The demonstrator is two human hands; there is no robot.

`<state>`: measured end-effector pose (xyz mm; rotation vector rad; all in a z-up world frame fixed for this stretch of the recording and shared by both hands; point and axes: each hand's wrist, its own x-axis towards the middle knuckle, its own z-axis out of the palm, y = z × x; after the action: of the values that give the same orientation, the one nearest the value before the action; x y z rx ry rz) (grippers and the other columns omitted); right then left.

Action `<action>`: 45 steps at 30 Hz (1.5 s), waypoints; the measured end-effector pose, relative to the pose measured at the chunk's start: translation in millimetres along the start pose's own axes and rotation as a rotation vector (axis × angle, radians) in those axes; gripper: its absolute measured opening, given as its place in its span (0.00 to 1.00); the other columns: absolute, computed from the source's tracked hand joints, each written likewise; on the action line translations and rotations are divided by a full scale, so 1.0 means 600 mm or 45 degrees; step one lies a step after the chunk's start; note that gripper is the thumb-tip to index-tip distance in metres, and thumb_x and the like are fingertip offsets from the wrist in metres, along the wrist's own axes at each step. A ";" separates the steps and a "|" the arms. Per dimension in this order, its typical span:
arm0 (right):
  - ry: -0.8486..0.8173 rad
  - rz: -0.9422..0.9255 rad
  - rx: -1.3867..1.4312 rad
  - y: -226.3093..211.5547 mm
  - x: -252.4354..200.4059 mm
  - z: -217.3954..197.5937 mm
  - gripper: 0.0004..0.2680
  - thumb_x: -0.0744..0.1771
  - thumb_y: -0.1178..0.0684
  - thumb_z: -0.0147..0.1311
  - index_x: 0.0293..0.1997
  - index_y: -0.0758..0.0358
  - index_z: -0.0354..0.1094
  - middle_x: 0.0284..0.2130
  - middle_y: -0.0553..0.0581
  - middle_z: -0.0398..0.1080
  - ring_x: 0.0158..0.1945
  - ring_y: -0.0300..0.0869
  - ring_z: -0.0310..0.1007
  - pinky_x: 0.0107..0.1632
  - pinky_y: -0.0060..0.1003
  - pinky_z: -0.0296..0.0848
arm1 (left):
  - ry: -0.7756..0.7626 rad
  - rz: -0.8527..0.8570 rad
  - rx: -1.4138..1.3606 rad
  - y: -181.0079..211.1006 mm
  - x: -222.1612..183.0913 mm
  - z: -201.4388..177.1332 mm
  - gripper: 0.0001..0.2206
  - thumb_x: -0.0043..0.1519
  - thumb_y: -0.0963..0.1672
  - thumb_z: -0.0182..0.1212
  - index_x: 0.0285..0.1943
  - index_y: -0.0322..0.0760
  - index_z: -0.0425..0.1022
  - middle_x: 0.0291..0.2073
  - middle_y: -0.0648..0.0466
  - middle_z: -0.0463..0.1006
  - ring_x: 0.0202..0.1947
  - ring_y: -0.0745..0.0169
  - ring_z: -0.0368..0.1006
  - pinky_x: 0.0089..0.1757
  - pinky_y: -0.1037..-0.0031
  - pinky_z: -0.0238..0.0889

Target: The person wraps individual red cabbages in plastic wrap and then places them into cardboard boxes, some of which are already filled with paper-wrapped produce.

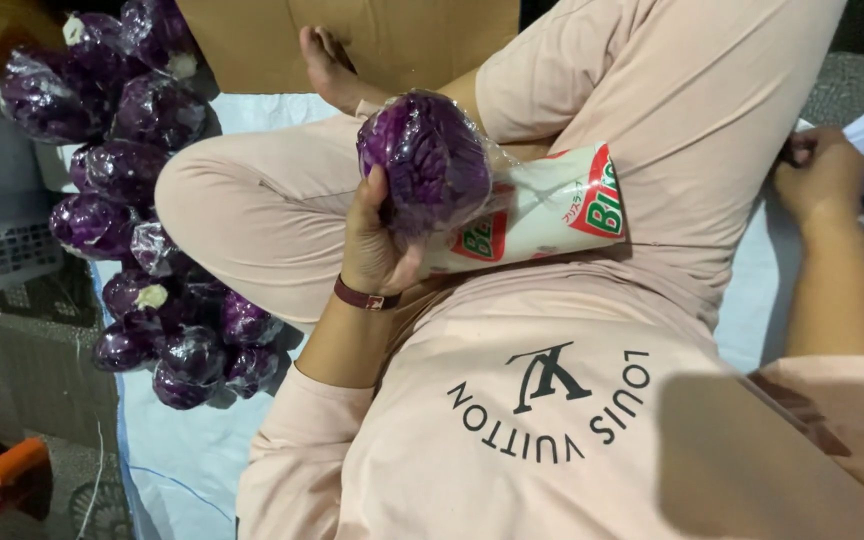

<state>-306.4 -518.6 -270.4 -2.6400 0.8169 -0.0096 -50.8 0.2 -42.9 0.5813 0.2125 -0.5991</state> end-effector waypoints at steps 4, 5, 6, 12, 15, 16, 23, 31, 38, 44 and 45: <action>-0.263 0.246 0.176 -0.022 -0.024 -0.088 0.16 0.64 0.57 0.67 0.57 0.66 0.73 0.38 0.60 0.72 0.37 0.50 0.70 0.40 0.45 0.67 | -0.092 0.005 -0.009 0.004 -0.005 -0.010 0.31 0.61 0.48 0.74 0.69 0.31 0.66 0.62 0.42 0.72 0.65 0.46 0.67 0.64 0.53 0.63; -0.262 0.242 0.174 -0.023 -0.032 -0.098 0.16 0.64 0.57 0.67 0.57 0.66 0.73 0.38 0.60 0.72 0.37 0.50 0.70 0.40 0.45 0.67 | -0.092 0.009 -0.011 0.004 -0.006 -0.016 0.31 0.61 0.48 0.74 0.69 0.31 0.66 0.62 0.42 0.72 0.65 0.46 0.67 0.64 0.53 0.63; -0.166 0.342 0.431 -0.024 -0.039 -0.109 0.16 0.65 0.57 0.66 0.60 0.61 0.69 0.40 0.57 0.69 0.37 0.45 0.69 0.37 0.41 0.69 | -0.074 0.010 -0.003 0.004 -0.004 -0.021 0.31 0.61 0.48 0.74 0.70 0.32 0.65 0.63 0.43 0.72 0.65 0.46 0.67 0.64 0.53 0.64; -0.140 0.564 0.805 -0.063 -0.012 -0.175 0.06 0.76 0.48 0.55 0.43 0.45 0.64 0.37 0.39 0.64 0.38 0.27 0.63 0.41 0.27 0.61 | -0.070 0.093 0.019 0.004 0.012 0.005 0.34 0.59 0.48 0.75 0.72 0.35 0.63 0.65 0.43 0.68 0.67 0.44 0.63 0.64 0.51 0.64; -0.350 0.148 1.146 -0.351 -0.014 -0.244 0.09 0.64 0.57 0.59 0.45 0.55 0.64 0.39 0.51 0.67 0.39 0.37 0.68 0.41 0.30 0.68 | -0.089 0.084 -0.005 -0.001 0.017 0.022 0.35 0.58 0.47 0.76 0.72 0.35 0.61 0.65 0.42 0.66 0.67 0.44 0.62 0.64 0.52 0.64; -0.438 -0.423 1.446 -0.466 -0.065 -0.304 0.17 0.59 0.64 0.62 0.51 0.66 0.61 0.43 0.64 0.69 0.44 0.47 0.73 0.50 0.35 0.78 | -0.100 0.074 -0.016 -0.003 0.016 0.027 0.36 0.57 0.47 0.77 0.72 0.35 0.61 0.65 0.42 0.66 0.67 0.44 0.62 0.64 0.53 0.64; -0.812 -0.430 2.032 -0.625 0.014 -0.207 0.16 0.62 0.62 0.63 0.53 0.63 0.62 0.42 0.60 0.68 0.44 0.44 0.73 0.52 0.33 0.76 | -0.324 0.234 -0.015 0.004 -0.002 0.080 0.36 0.62 0.45 0.75 0.75 0.30 0.58 0.66 0.38 0.70 0.67 0.43 0.67 0.68 0.50 0.60; -0.870 -0.286 2.000 -0.624 0.020 -0.205 0.16 0.63 0.64 0.61 0.55 0.61 0.62 0.41 0.62 0.67 0.44 0.46 0.76 0.59 0.36 0.79 | -0.279 0.412 0.124 0.003 0.005 0.085 0.33 0.58 0.46 0.76 0.69 0.33 0.62 0.57 0.43 0.73 0.57 0.48 0.72 0.58 0.58 0.69; -0.527 -0.794 0.954 -0.623 -0.010 -0.326 0.13 0.65 0.59 0.62 0.55 0.64 0.68 0.50 0.59 0.72 0.54 0.43 0.72 0.59 0.33 0.69 | -0.195 0.508 0.162 0.029 -0.002 0.104 0.35 0.58 0.48 0.75 0.70 0.33 0.61 0.60 0.41 0.70 0.62 0.43 0.68 0.61 0.52 0.67; -0.294 -1.092 0.058 -0.633 -0.047 -0.355 0.12 0.66 0.52 0.60 0.54 0.48 0.75 0.49 0.49 0.74 0.48 0.42 0.76 0.43 0.38 0.72 | -0.164 0.745 0.451 0.039 -0.005 0.136 0.53 0.54 0.55 0.72 0.84 0.44 0.39 0.86 0.57 0.34 0.88 0.65 0.25 0.82 0.62 0.29; -0.275 -1.122 0.003 -0.643 -0.055 -0.360 0.12 0.66 0.54 0.58 0.56 0.51 0.74 0.49 0.50 0.73 0.47 0.43 0.76 0.40 0.39 0.73 | -0.131 0.618 0.266 0.025 -0.003 0.105 0.46 0.55 0.51 0.73 0.79 0.39 0.48 0.74 0.48 0.51 0.76 0.52 0.46 0.71 0.56 0.49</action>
<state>-148.9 -283.1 70.6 -2.7049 -0.4419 0.0404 -42.0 -24.9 16.0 0.7709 -0.0916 -0.1787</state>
